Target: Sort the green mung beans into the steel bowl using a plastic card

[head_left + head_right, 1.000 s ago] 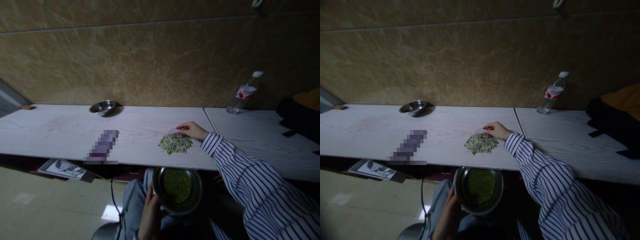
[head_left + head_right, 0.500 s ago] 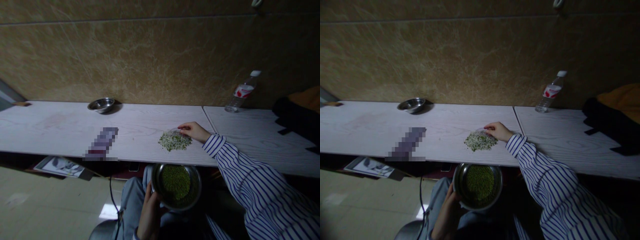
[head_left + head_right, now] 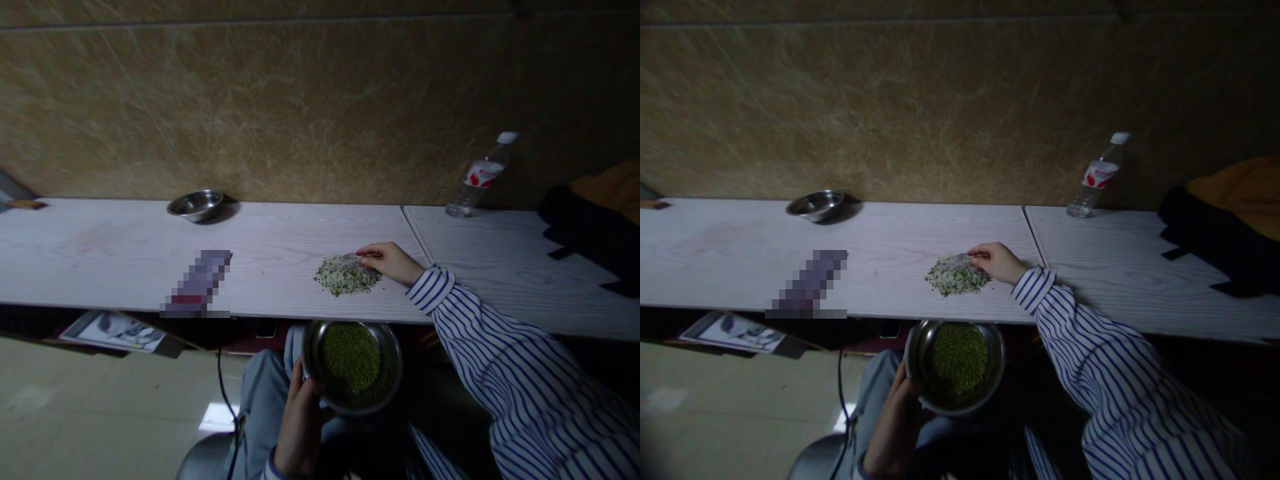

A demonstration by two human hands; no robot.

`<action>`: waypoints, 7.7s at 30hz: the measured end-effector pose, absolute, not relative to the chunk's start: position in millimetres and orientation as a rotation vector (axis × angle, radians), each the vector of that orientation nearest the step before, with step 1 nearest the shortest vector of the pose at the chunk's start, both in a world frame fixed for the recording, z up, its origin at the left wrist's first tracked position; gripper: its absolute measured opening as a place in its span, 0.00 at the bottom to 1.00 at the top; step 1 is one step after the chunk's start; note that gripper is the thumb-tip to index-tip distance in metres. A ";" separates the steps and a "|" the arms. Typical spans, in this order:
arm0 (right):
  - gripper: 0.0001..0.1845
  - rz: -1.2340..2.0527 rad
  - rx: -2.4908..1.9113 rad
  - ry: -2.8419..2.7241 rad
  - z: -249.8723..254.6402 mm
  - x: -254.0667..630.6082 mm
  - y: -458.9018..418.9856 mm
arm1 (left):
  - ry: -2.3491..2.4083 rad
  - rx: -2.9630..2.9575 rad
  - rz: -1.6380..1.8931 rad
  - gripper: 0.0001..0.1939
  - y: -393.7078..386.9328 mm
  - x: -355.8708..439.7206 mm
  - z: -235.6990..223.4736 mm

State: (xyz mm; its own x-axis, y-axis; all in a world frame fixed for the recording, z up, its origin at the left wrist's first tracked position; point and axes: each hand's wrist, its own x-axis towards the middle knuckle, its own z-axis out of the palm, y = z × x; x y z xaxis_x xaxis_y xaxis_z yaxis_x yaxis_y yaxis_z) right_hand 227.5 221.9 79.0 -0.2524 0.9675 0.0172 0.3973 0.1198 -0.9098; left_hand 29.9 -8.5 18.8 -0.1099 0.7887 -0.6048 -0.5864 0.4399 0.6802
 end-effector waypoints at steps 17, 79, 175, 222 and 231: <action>0.12 1.007 -1.316 -1.766 73.7 230.1 211.1 | 1.210 0.220 1.147 0.35 -10.3 29.0 13.4; 0.14 0.640 -1.309 -1.910 83.9 254.3 167.2 | 1.234 0.223 1.140 0.34 -10.0 32.6 16.3; 0.13 0.477 -1.361 -1.823 74.0 293.4 124.9 | 1.247 0.189 1.145 0.28 -7.6 32.2 11.7; 0.14 0.525 -1.359 -1.861 71.6 277.3 118.1 | 1.231 0.196 1.126 0.31 -8.6 32.8 5.8; 0.14 0.545 -1.342 -1.884 69.8 273.7 123.2 | 1.251 0.195 1.143 0.32 -8.2 32.0 4.1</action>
